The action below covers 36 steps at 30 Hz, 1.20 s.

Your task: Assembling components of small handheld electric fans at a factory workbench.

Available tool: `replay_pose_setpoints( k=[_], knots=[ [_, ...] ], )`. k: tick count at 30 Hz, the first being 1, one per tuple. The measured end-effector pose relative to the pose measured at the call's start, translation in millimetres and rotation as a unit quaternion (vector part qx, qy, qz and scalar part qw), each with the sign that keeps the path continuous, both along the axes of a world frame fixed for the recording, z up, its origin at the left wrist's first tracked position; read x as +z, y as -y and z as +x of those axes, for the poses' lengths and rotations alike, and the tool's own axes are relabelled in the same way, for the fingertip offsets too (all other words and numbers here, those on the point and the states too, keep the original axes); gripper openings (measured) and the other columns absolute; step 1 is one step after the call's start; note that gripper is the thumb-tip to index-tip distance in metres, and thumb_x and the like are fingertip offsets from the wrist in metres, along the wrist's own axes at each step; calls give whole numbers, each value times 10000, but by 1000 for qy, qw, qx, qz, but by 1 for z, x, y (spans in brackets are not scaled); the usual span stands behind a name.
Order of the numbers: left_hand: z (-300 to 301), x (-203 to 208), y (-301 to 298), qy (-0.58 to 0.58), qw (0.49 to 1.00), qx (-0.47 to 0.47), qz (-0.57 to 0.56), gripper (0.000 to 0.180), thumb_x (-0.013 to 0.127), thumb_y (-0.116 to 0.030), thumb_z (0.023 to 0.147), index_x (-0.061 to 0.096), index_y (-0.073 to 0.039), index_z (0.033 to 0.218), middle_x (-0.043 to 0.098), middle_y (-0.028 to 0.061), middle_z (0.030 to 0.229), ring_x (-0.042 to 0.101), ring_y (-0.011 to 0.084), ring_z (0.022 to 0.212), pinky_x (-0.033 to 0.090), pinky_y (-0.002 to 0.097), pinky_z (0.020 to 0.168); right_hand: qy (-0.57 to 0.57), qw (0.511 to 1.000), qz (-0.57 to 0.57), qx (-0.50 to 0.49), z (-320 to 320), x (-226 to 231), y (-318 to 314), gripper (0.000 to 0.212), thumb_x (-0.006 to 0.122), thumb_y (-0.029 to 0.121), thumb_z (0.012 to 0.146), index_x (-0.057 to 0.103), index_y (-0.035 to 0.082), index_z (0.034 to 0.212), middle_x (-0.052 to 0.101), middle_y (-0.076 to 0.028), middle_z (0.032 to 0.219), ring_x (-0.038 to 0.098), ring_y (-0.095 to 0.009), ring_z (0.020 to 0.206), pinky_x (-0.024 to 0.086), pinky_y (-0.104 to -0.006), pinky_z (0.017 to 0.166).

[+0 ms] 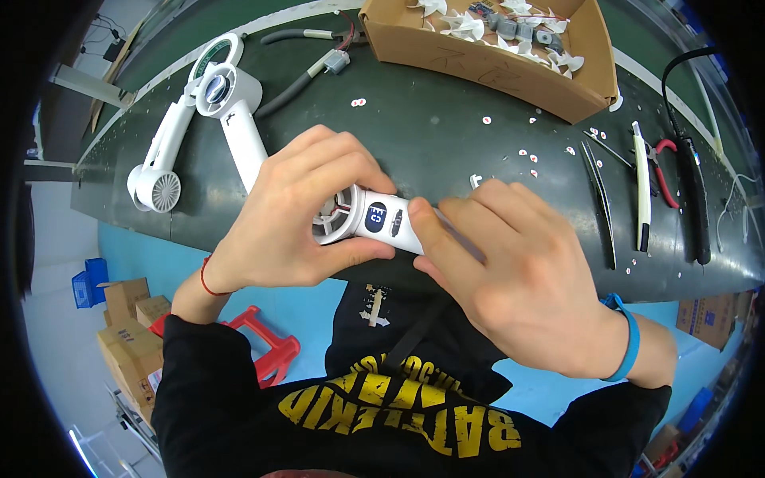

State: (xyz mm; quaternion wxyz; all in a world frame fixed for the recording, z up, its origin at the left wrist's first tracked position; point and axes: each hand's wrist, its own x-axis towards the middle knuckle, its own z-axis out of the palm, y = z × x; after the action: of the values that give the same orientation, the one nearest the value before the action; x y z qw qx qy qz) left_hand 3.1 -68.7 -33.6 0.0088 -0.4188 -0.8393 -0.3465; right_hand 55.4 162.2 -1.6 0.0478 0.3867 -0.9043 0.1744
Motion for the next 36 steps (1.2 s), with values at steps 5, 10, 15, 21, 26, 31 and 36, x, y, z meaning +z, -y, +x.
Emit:
replay_pose_setpoints(
  k=[5,10,15,21,26,31,36],
  knots=[
    [-2,-5,5,-7,1000,-7,-5,473,879,-240,577,638,-74,949,598,44,879,538,259,829,456,354,714,15,999,42,9,-3,12,4,519,798,69,611,652,-40,1098,634,-130,970,563,-269,761,468,-368,647],
    [-6,-6,3,1,1000,7,15,512,897,-332,531,647,-79,898,598,29,854,541,249,794,444,336,686,-3,1000,-3,12,-4,0,7,518,795,62,606,637,-85,1078,624,-166,954,566,-283,765,462,-381,631],
    [-8,-5,2,-1,1000,10,28,498,893,-336,536,652,-82,890,598,28,844,543,249,783,441,334,676,-37,999,-24,16,-5,-8,13,521,797,66,603,635,-91,1073,624,-169,949,572,-295,774,464,-381,638],
    [-3,-8,2,-21,999,-16,38,441,877,-294,599,655,-94,924,587,43,847,544,259,797,459,348,680,94,990,-98,-28,-7,-5,-1,512,815,114,662,638,-20,1124,639,-136,939,592,-268,788,473,-356,670],
    [1,-6,6,-21,998,-33,43,446,878,-323,590,669,-84,903,599,35,842,558,249,814,463,341,704,638,739,-124,-180,-15,11,-12,319,697,264,895,627,2,1063,641,-50,780,598,-123,641,481,-264,601],
    [5,-9,9,-112,992,-11,57,483,876,-333,551,691,-74,914,620,43,842,575,270,858,474,358,750,504,830,-197,-135,-4,-5,-10,265,690,243,896,644,-11,957,597,-103,657,550,-132,567,434,-309,523],
    [15,8,5,-105,994,37,-3,567,881,-327,536,680,-52,990,602,94,1042,588,305,896,493,374,779,417,874,-220,-114,6,-16,-13,265,722,219,859,640,-18,945,614,-135,692,583,-264,545,448,-337,519]
  ],
)
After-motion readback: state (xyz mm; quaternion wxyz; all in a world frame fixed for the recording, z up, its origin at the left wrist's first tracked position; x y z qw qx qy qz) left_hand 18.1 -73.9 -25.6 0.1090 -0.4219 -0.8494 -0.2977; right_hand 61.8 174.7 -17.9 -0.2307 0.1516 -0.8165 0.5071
